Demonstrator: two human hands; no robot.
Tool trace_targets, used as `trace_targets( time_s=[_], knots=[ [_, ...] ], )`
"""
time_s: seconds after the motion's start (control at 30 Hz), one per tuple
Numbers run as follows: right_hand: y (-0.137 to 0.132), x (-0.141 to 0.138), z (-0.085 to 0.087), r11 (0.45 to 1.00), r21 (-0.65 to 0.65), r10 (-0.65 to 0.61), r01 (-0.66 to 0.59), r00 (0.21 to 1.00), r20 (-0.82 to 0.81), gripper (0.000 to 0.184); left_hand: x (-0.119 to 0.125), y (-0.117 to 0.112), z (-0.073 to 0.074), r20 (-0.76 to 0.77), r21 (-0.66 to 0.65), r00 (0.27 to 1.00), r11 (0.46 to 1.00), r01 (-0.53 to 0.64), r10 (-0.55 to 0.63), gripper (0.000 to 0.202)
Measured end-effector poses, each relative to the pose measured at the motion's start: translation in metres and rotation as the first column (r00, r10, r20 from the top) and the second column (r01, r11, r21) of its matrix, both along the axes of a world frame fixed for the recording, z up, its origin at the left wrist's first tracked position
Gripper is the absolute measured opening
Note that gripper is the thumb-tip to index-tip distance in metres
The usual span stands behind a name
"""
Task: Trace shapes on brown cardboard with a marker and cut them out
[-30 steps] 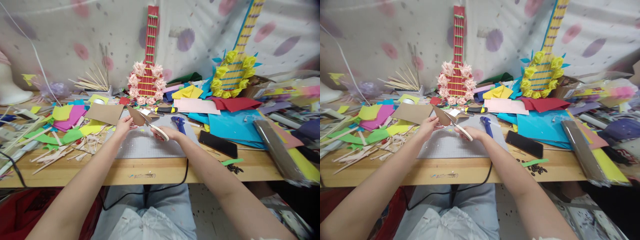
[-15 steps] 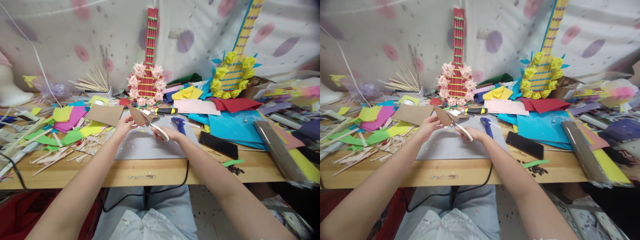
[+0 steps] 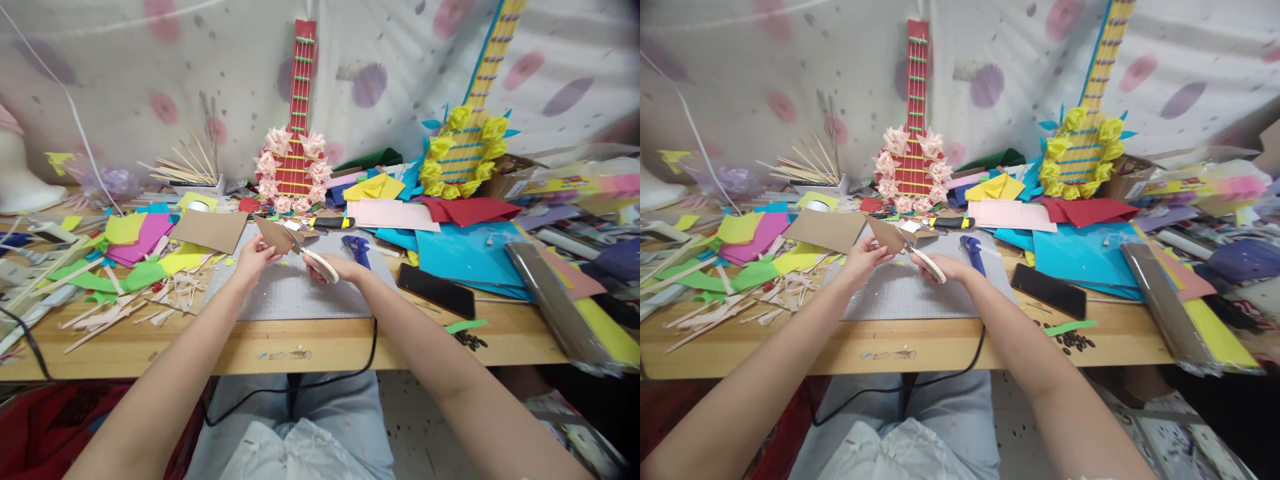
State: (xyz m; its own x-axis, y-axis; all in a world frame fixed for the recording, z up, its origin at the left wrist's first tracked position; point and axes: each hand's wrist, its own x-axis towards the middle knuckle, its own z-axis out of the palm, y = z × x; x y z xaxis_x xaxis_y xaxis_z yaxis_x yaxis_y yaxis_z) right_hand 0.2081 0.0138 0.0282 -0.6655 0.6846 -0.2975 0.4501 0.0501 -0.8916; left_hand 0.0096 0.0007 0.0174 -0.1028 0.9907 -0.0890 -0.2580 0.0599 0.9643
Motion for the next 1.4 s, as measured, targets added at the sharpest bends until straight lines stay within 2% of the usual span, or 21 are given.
trace_targets(
  time_s=[0.37,0.7,0.83,1.07,1.23,1.4],
  knots=[
    [0.001,-0.009,-0.005,0.992,-0.025,-0.123,0.123,0.992,0.011,0.046,0.002,-0.007,0.006,-0.001,-0.036,1.0,0.999,0.031,-0.031,0.043],
    [-0.001,-0.007,0.001,0.994,0.026,-0.104,0.103,0.994,0.027,0.052,-0.002,-0.008,0.011,-0.004,-0.065,0.999,0.997,0.049,-0.049,0.04],
    [0.0,-0.006,-0.004,0.994,0.077,-0.085,0.081,0.995,0.049,0.054,-0.007,-0.009,0.009,-0.024,-0.068,0.997,0.995,0.068,-0.07,0.041],
    [0.001,-0.007,-0.012,1.0,-0.012,-0.017,0.018,0.999,0.047,0.05,-0.023,-0.015,0.007,-0.122,-0.081,0.986,0.991,0.104,-0.113,0.046],
    [0.002,-0.008,-0.005,0.999,0.003,0.041,-0.041,0.999,0.022,0.051,-0.016,-0.02,0.011,-0.183,-0.063,0.974,0.99,0.124,-0.133,0.05],
    [-0.001,-0.013,-0.002,0.999,0.036,-0.021,0.019,0.998,0.052,0.054,-0.01,-0.024,0.014,-0.191,-0.052,0.97,0.989,0.142,-0.149,0.048]
  ],
)
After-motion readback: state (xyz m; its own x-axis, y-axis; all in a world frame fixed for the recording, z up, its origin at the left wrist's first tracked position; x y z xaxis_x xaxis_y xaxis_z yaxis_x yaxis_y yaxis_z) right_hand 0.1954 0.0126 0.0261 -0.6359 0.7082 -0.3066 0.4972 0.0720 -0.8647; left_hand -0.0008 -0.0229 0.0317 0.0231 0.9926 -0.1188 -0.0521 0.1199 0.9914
